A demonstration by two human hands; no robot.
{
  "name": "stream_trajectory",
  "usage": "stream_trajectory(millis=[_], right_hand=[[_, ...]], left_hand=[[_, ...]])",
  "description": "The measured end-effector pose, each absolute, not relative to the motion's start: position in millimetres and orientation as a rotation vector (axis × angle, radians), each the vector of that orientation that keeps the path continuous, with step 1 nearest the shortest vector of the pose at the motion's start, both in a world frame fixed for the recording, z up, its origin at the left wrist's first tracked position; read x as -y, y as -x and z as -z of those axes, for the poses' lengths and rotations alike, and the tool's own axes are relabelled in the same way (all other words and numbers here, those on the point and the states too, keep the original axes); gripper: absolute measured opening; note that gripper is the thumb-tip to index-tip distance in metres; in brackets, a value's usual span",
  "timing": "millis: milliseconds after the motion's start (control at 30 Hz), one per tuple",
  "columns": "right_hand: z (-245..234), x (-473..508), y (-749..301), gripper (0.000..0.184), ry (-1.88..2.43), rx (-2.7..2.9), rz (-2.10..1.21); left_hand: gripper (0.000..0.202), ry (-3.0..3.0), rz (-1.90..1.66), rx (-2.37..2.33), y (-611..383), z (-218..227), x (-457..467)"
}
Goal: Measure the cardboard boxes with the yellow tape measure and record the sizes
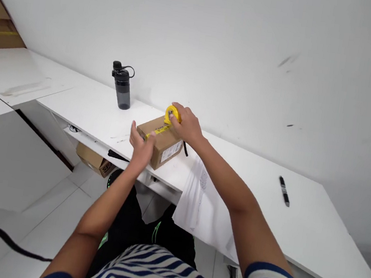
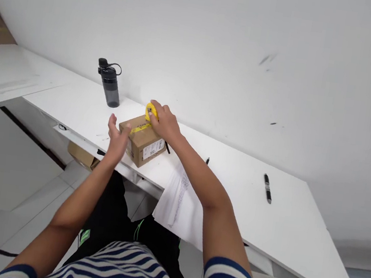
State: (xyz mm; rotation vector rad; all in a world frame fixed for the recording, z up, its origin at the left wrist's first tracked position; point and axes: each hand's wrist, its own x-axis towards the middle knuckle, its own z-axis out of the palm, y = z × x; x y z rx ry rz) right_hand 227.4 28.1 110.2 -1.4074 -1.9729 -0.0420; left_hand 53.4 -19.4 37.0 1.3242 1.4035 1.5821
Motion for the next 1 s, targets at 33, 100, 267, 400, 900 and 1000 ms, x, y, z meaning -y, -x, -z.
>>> stream_trajectory(millis=[33,100,267,400,900,1000], right_hand=[[-108,-29,-226,0.053,1.404,2.005,0.020],[-106,-33,-219,0.054,1.385,2.068,-0.033],[-103,-49,-193,0.055,1.342,2.159,-0.115],[-100,-50,-184,0.053,1.315,2.162,-0.132],[-69,90,-270,0.048,1.446,2.075,0.151],[-67,89,-269,0.047,1.454,2.098,0.176]], left_hand=[[0.083,-1.322,-1.603,-1.387,-49,-41,8],[0.077,-1.366,-1.552,-1.288,-41,-44,-17],[0.063,-1.522,-1.536,-1.263,-37,-32,-40],[0.068,-1.510,-1.515,-1.265,-40,-28,-32],[0.048,-1.985,-1.158,-1.485,-31,-44,-33],[0.050,-2.101,-1.015,-1.548,-24,-51,-38]])
